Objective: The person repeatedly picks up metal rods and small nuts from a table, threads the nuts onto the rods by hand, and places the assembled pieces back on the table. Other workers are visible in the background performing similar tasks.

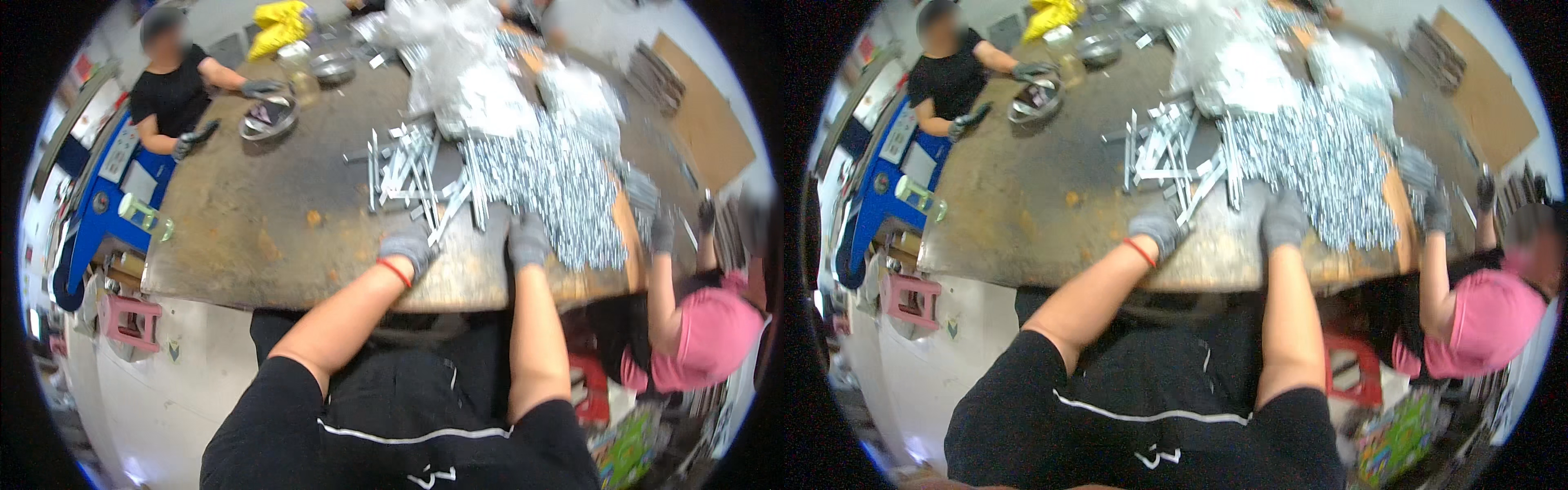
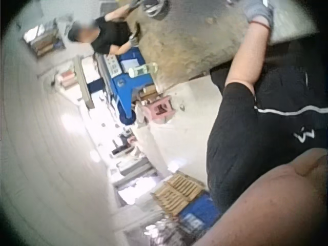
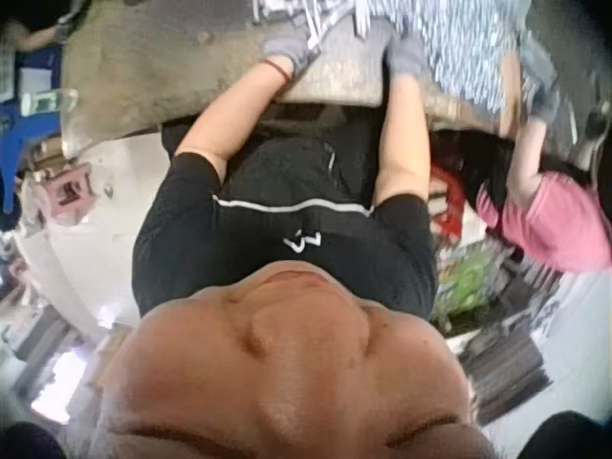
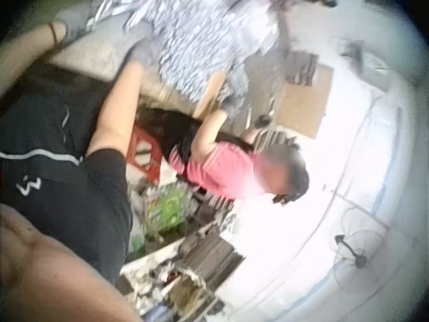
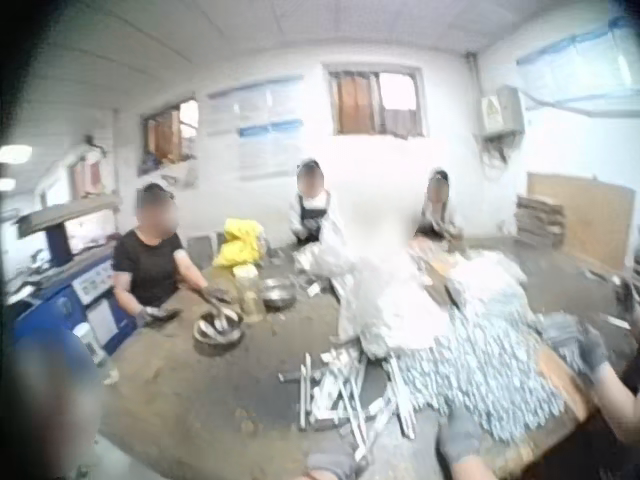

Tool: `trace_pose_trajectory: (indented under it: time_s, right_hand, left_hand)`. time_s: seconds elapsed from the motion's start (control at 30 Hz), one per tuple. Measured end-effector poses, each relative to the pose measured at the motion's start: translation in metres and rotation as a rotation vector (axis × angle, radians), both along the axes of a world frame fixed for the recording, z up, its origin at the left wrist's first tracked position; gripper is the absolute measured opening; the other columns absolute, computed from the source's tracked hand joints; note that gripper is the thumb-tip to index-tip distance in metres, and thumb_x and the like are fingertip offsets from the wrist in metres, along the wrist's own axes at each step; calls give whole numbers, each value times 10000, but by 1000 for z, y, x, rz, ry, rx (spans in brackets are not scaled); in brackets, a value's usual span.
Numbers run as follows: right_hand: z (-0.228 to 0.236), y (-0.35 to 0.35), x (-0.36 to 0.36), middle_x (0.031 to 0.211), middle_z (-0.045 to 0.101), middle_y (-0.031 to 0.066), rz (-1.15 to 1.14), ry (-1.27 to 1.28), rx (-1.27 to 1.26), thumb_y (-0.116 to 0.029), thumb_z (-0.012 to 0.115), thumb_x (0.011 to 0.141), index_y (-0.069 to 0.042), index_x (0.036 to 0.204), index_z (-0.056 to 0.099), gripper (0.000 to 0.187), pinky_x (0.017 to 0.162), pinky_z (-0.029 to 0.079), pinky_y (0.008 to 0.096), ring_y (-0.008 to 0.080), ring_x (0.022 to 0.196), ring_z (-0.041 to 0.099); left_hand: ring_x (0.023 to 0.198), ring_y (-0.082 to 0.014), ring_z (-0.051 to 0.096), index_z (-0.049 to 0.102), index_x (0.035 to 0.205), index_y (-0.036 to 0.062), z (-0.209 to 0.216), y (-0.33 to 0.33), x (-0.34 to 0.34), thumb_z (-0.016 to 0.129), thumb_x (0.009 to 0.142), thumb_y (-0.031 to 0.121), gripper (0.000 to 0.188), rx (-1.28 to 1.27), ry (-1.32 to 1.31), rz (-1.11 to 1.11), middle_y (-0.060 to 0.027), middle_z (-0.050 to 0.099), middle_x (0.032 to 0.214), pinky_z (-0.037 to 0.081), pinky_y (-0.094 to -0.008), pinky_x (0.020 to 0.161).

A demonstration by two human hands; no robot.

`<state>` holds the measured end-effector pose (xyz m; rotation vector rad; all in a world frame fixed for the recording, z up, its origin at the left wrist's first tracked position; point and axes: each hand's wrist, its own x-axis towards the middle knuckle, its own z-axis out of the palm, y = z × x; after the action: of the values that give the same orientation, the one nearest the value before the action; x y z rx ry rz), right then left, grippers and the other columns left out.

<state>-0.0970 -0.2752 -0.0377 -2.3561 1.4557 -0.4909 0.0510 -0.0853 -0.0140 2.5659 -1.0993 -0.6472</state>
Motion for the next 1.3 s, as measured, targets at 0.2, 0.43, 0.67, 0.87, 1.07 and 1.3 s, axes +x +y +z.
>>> trace_pose_trajectory:
  time_s: [0.2, 0.43, 0.67, 0.87, 1.07, 1.3]
  right_hand:
    - [-26, 13, -26, 1088, 589, 233, -27, -246, -145, -334, 475, 913, -42, 1189, 515, 404, 868, 436, 435, 389, 997, 561]
    - [-40, 63, -57, 953, 613, 117, 195, -554, -37, -119, 504, 917, -10, 1089, 557, 211, 727, 478, 337, 214, 848, 592]
    - [-1, 154, -47, 816, 574, 29, 416, -891, 427, 29, 605, 823, -35, 961, 545, 164, 697, 456, 239, 102, 752, 539]
    - [50, 215, -45, 834, 582, 0, 602, -829, 527, -36, 659, 810, -50, 963, 593, 168, 701, 451, 234, 90, 754, 536]
    - [67, 243, -45, 826, 629, 30, 642, -837, 686, -97, 648, 835, -29, 954, 627, 138, 639, 458, 231, 92, 718, 558]
    - [69, 243, -50, 735, 607, 15, 588, -798, 700, -114, 640, 845, -12, 935, 640, 136, 517, 405, 207, 73, 584, 522]
  left_hand:
    - [519, -113, 518, 582, 892, -10, -74, 65, 17, 520, 925, 144, 169, -557, 1020, -4, -35, 543, 669, 432, -225, 416]
    - [618, -91, 530, 529, 1139, 77, 0, 166, -43, 518, 928, 288, 298, -802, 1365, 148, -28, 557, 755, 445, -221, 539]
    - [589, -29, 437, 501, 1227, 104, 11, 181, -56, 456, 963, 293, 328, -1032, 1199, 155, 43, 520, 731, 374, -163, 543]
    - [1116, -315, 529, 542, 1187, 28, 25, 192, -57, 482, 926, 211, 324, -829, 540, -144, -170, 586, 1155, 403, -366, 956]
    - [954, -245, 602, 568, 1155, 29, -11, 212, -59, 489, 933, 203, 292, -813, 452, -190, -153, 637, 1023, 457, -346, 867]
    - [971, -246, 594, 587, 1120, 21, 7, 214, -56, 488, 929, 216, 290, -637, 577, -237, -143, 641, 1025, 445, -332, 874]
